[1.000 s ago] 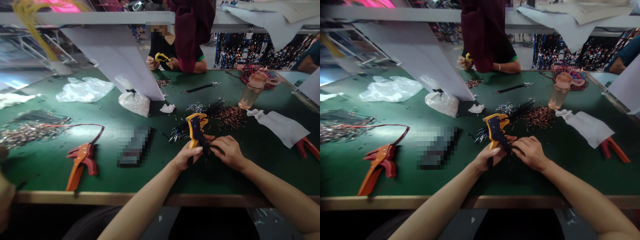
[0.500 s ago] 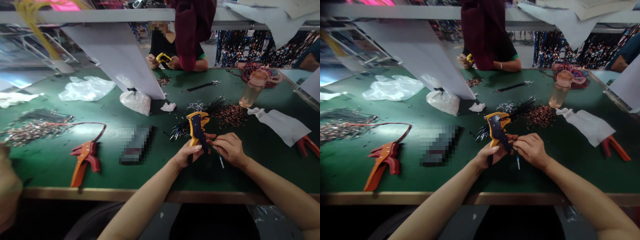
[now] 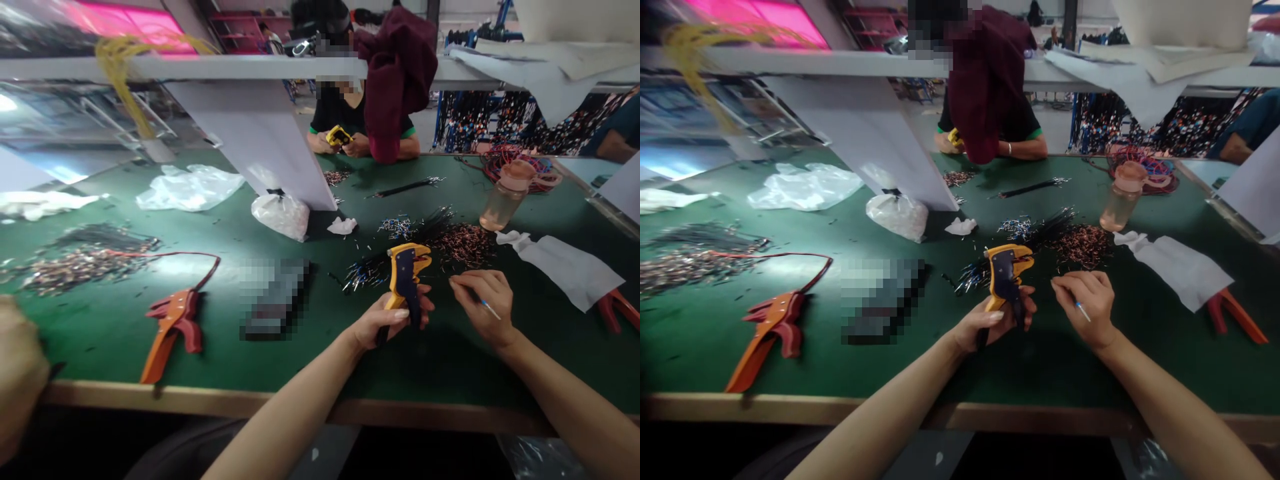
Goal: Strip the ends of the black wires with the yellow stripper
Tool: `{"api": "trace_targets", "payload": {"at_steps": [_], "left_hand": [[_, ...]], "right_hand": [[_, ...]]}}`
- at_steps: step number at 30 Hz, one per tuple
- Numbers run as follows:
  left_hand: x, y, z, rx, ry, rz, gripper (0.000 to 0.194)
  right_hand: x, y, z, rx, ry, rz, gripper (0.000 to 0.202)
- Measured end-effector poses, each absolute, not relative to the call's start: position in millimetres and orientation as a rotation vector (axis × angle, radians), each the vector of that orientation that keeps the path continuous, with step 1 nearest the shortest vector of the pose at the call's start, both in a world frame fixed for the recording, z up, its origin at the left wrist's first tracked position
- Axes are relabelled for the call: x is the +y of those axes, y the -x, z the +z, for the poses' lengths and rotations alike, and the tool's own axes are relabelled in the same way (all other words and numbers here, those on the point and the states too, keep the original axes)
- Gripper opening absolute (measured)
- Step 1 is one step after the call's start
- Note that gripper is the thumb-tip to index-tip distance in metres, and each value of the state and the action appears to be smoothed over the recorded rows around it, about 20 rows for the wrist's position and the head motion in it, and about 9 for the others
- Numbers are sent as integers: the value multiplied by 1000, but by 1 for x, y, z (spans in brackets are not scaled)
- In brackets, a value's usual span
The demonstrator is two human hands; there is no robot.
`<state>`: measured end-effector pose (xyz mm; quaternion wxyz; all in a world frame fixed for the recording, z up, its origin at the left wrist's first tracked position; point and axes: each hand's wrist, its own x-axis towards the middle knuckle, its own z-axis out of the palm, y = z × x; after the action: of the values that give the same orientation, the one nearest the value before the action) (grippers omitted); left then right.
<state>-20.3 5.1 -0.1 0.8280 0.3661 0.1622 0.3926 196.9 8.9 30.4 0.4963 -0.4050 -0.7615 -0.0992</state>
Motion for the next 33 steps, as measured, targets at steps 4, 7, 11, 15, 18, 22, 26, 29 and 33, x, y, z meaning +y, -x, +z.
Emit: {"api": "trace_targets", "payload": {"at_steps": [4,7,11,15,18,22,26,29,33], "left_hand": [[5,18,1,361,-765,803,58],[5,17,1,364,-772,802,59],[5,16,1,377,-806,787,61],[4,15,0,386,-843,780,60],[4,16,-1,387,-847,776,57],[5,17,-3,392,-855,784,54],[5,17,-1,409,-852,793,55],[5,17,0,411,-838,807,56],[5,18,-1,412,-829,811,53]], "right_hand": [[6,-198,36,-1862,979,-313,10],[2,-195,39,-1890,943,-324,13],[-5,-190,44,-1918,919,-321,16],[-9,-186,46,-1948,902,-313,14],[-11,-184,47,-1968,889,-310,14],[-11,-183,49,-1988,852,-298,13],[-12,-182,51,-2001,833,-291,14],[-13,-182,52,-2016,830,-279,13],[-13,-184,50,-2039,822,-273,11]]}}
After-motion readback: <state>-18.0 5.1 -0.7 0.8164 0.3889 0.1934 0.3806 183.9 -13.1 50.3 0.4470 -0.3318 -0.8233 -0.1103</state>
